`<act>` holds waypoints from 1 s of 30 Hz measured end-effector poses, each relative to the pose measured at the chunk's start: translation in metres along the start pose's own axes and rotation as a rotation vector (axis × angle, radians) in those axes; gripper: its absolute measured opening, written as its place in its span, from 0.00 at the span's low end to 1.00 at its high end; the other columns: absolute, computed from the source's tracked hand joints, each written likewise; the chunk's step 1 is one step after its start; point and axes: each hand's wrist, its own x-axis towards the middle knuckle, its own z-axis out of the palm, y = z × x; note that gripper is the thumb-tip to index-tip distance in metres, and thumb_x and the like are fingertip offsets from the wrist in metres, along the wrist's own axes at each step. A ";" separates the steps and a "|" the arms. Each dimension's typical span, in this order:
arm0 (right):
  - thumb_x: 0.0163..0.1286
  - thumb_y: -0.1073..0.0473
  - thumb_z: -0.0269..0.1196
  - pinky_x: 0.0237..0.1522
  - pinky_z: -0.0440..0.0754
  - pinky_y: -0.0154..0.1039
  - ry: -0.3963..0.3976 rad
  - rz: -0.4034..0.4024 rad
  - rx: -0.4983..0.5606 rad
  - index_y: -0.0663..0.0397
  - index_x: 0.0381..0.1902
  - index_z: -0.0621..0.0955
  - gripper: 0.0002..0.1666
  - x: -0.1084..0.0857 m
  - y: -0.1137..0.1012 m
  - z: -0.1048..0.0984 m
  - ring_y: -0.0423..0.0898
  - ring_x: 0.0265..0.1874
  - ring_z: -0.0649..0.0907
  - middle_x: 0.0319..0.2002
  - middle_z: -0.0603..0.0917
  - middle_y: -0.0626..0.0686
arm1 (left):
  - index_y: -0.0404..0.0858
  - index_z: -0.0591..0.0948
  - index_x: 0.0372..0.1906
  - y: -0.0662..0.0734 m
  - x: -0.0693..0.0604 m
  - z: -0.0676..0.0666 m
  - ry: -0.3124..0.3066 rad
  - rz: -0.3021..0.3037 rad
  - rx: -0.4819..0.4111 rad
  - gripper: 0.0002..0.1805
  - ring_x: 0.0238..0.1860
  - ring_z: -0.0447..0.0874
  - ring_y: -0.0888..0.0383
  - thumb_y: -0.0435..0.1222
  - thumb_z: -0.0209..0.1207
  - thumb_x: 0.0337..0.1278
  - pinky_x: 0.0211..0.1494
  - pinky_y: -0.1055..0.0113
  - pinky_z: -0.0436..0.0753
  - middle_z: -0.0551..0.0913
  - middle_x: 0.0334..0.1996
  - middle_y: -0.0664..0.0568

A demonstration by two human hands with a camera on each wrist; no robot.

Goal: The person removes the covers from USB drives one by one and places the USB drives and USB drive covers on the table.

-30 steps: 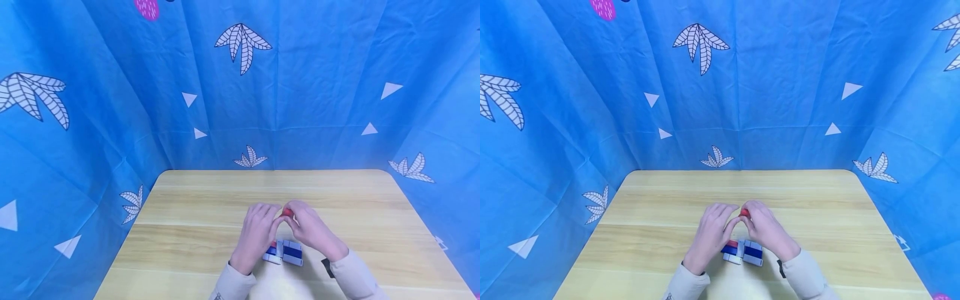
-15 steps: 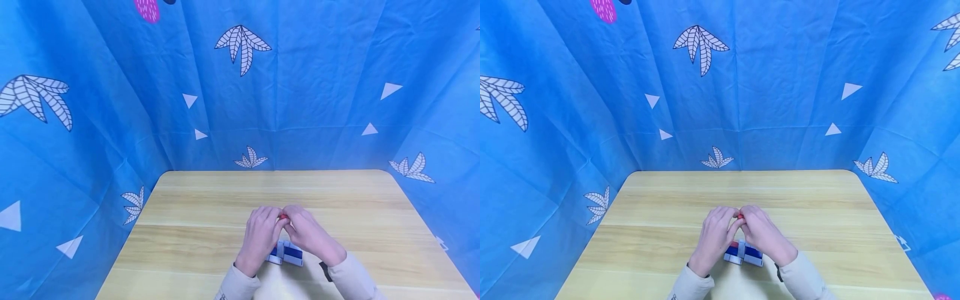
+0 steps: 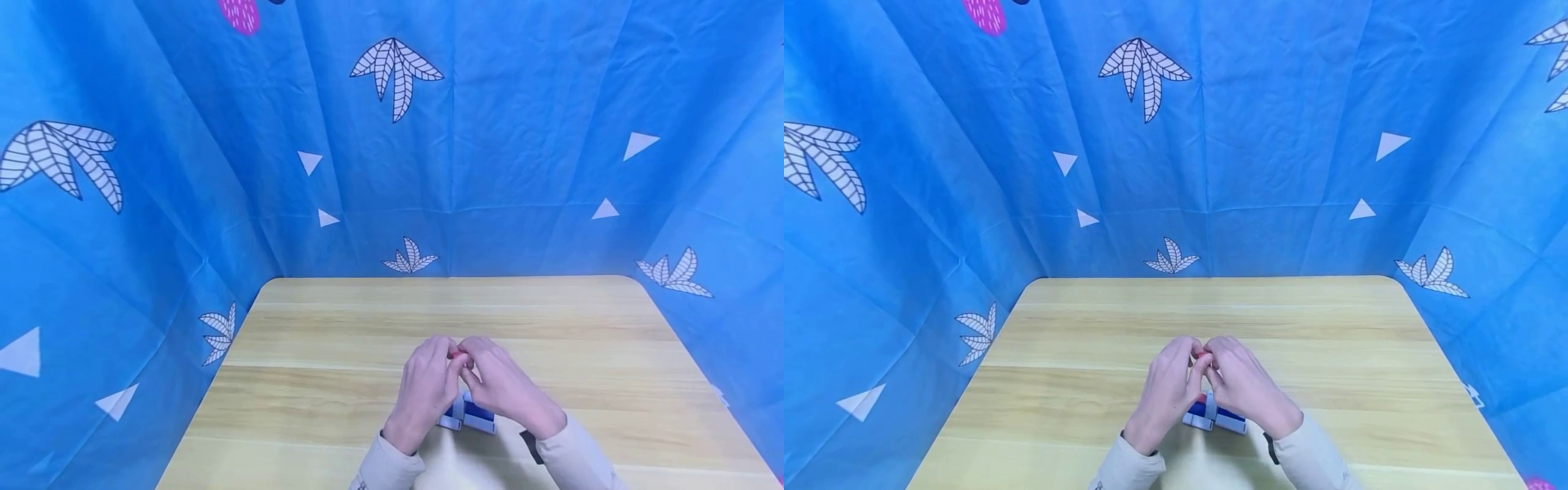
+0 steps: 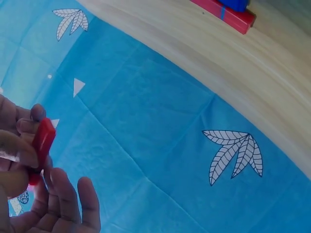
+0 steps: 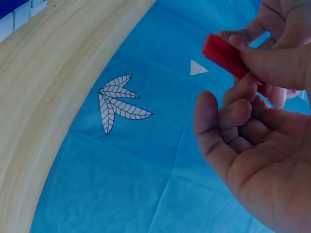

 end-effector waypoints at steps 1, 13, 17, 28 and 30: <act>0.60 0.71 0.67 0.32 0.73 0.29 0.002 -0.003 0.009 0.51 0.35 0.79 0.11 0.000 0.000 0.000 0.37 0.31 0.73 0.28 0.74 0.39 | 0.41 0.78 0.36 -0.001 0.000 0.000 0.008 -0.012 -0.011 0.08 0.28 0.76 0.63 0.41 0.62 0.67 0.33 0.75 0.76 0.80 0.27 0.56; 0.66 0.64 0.68 0.31 0.70 0.26 0.069 -0.060 0.110 0.46 0.35 0.77 0.09 -0.003 0.001 -0.004 0.38 0.29 0.73 0.27 0.70 0.39 | 0.39 0.74 0.39 -0.003 -0.003 -0.006 0.006 -0.188 -0.301 0.07 0.26 0.71 0.68 0.38 0.56 0.73 0.30 0.79 0.71 0.78 0.27 0.55; 0.68 0.63 0.68 0.31 0.74 0.28 0.073 -0.050 0.152 0.44 0.35 0.77 0.09 -0.003 0.000 -0.004 0.34 0.29 0.72 0.27 0.70 0.38 | 0.39 0.74 0.40 -0.003 -0.004 -0.010 -0.034 -0.286 -0.406 0.06 0.30 0.76 0.66 0.37 0.54 0.75 0.34 0.76 0.76 0.80 0.30 0.54; 0.68 0.62 0.68 0.30 0.74 0.28 0.030 -0.016 0.197 0.43 0.32 0.78 0.09 -0.005 0.000 -0.005 0.34 0.26 0.73 0.25 0.70 0.35 | 0.42 0.75 0.42 -0.004 -0.010 -0.014 -0.151 -0.393 -0.509 0.08 0.34 0.79 0.64 0.42 0.54 0.76 0.37 0.75 0.79 0.81 0.35 0.54; 0.67 0.62 0.68 0.30 0.73 0.27 0.023 -0.015 0.191 0.42 0.31 0.78 0.10 -0.006 0.001 -0.005 0.34 0.25 0.73 0.24 0.69 0.35 | 0.42 0.77 0.41 -0.005 -0.011 -0.013 -0.146 -0.378 -0.521 0.08 0.33 0.80 0.64 0.42 0.56 0.74 0.36 0.75 0.80 0.82 0.35 0.54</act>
